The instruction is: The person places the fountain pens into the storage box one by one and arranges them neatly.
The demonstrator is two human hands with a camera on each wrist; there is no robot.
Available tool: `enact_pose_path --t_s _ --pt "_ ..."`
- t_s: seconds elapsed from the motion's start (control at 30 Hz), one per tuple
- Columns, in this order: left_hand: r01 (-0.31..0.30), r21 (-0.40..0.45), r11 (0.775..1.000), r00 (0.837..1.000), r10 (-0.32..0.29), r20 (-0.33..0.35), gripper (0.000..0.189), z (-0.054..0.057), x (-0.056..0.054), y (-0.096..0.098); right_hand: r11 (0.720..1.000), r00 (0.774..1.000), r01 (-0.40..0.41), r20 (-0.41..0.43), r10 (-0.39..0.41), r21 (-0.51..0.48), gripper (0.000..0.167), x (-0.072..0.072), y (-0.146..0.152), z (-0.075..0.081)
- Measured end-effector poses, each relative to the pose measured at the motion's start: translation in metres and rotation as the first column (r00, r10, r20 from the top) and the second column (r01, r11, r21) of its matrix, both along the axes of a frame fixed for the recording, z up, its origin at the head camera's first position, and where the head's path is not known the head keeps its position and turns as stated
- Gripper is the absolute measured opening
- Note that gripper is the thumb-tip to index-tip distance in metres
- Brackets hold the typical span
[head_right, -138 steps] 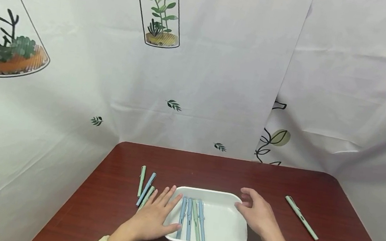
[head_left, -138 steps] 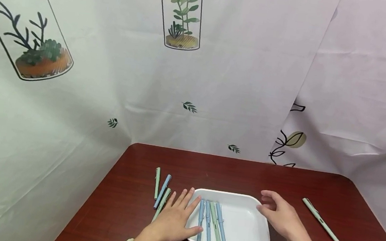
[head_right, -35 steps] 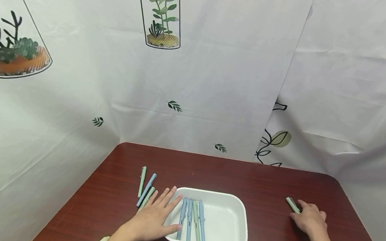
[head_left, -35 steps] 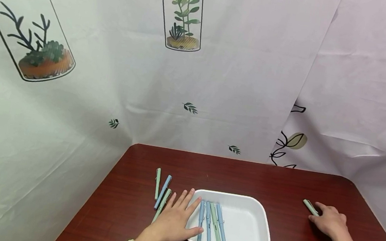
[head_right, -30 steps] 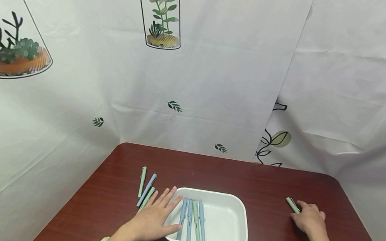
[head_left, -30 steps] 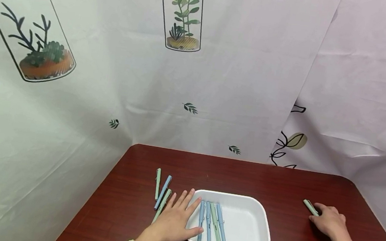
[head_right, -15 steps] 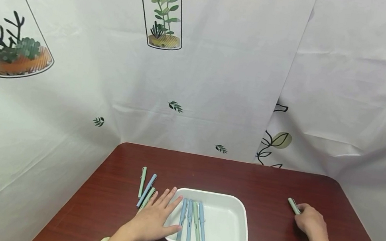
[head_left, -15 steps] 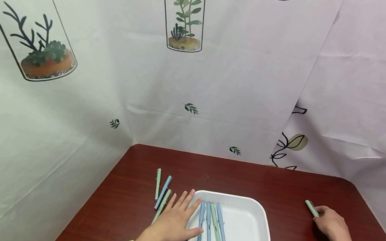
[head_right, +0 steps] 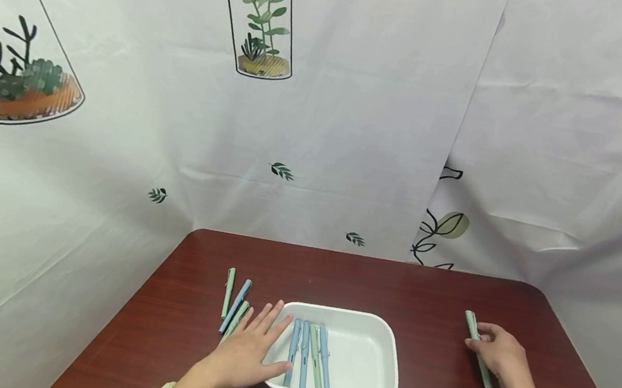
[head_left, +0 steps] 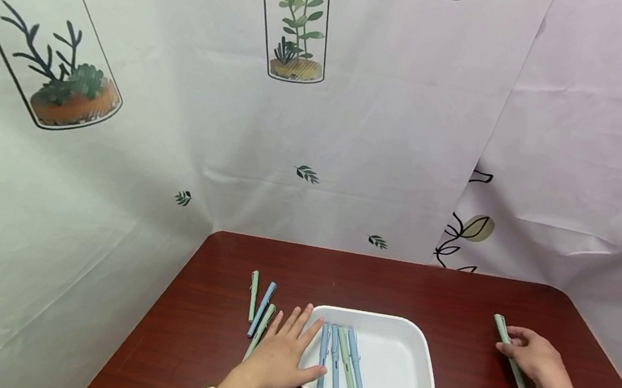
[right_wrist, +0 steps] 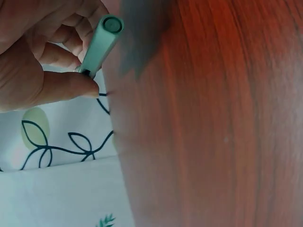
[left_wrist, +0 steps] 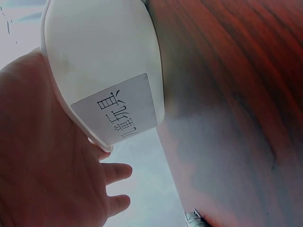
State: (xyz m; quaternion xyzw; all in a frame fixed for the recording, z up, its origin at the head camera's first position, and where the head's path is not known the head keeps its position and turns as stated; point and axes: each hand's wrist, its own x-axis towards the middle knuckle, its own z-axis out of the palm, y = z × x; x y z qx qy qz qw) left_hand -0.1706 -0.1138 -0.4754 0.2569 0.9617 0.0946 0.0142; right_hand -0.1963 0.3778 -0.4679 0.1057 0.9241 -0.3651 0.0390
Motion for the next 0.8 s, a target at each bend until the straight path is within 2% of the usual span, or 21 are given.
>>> enact_pose_path --t_s 0.3,0.8 --pt "0.001 0.009 1.0 1.0 -0.001 0.008 0.085 -0.002 -0.001 -0.001 0.976 0.999 -0.031 0.009 0.034 -0.216 0.073 0.002 -0.006 0.007" --pt "0.013 0.019 1.0 1.0 -0.013 0.0 0.085 -0.003 0.0 0.0 0.967 0.997 -0.062 -0.064 0.048 -0.246 0.069 0.016 -0.033 0.019"
